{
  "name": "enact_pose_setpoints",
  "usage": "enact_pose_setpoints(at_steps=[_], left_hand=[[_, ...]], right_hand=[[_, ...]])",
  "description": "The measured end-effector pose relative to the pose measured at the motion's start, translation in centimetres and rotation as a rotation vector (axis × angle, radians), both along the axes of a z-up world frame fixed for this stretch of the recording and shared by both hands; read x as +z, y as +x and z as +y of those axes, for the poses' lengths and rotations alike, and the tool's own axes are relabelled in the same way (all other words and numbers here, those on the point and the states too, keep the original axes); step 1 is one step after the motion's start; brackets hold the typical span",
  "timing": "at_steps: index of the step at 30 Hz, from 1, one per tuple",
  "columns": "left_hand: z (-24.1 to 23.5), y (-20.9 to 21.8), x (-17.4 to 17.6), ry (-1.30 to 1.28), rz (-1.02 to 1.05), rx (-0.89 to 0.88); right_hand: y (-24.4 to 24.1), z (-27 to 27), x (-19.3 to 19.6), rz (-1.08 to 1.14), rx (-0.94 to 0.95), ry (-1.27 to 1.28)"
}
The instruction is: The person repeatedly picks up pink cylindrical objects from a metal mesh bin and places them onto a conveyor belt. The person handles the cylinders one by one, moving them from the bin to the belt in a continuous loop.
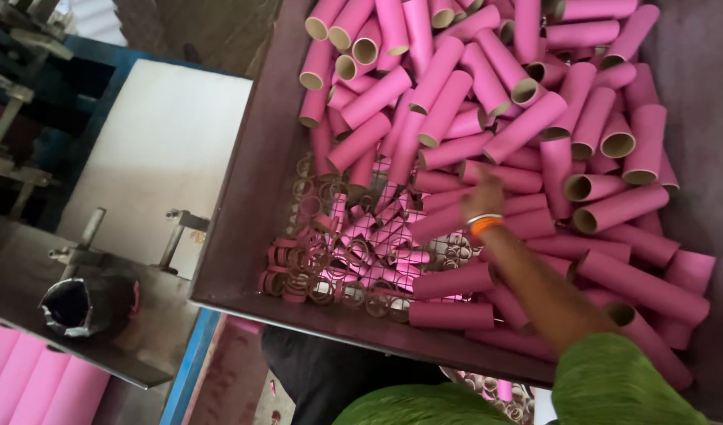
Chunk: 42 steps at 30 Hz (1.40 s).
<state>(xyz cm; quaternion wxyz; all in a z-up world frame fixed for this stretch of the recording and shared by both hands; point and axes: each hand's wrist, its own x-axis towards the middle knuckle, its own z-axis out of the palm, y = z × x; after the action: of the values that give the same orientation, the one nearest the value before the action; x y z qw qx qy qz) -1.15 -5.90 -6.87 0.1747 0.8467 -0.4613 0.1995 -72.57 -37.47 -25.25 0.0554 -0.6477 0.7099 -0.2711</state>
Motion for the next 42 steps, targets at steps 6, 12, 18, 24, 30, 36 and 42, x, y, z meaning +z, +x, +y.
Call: enact_pose_setpoints(at_steps=[6,12,18,24,30,36,42], left_hand=[[1.6,0.9,0.1,0.006,0.033,-0.067],[9.0,-0.3,2.0,-0.003,0.137,0.029],[8.2,-2.7,4.8,-0.236,0.402,-0.019],[10.0,-5.6,9.6,-0.409,0.43,-0.268],[10.6,-6.7,9.3,-0.117,0.183,-0.214],[9.4,-5.7,5.8,0.145,0.051,-0.034],[9.4,-3.9,5.4,0.218,-0.035,0.091]], right_hand=[[-3.4,2.5,0.8,0.187,-0.035,-0.022],[6.2,-1.7,7.7,0.07,0.358,0.04],[18.7,-3.2,27.7,-0.628,0.896,-0.234],[39.1,4.8,30.6,-0.875,1.111,-0.019],[57.0,15.9,25.0,-0.649,1.276,0.04],[58.1,17.5,24.6,-0.218,1.323,-0.262],[46.0,8.7,25.3,-0.239,1.172,-0.127]])
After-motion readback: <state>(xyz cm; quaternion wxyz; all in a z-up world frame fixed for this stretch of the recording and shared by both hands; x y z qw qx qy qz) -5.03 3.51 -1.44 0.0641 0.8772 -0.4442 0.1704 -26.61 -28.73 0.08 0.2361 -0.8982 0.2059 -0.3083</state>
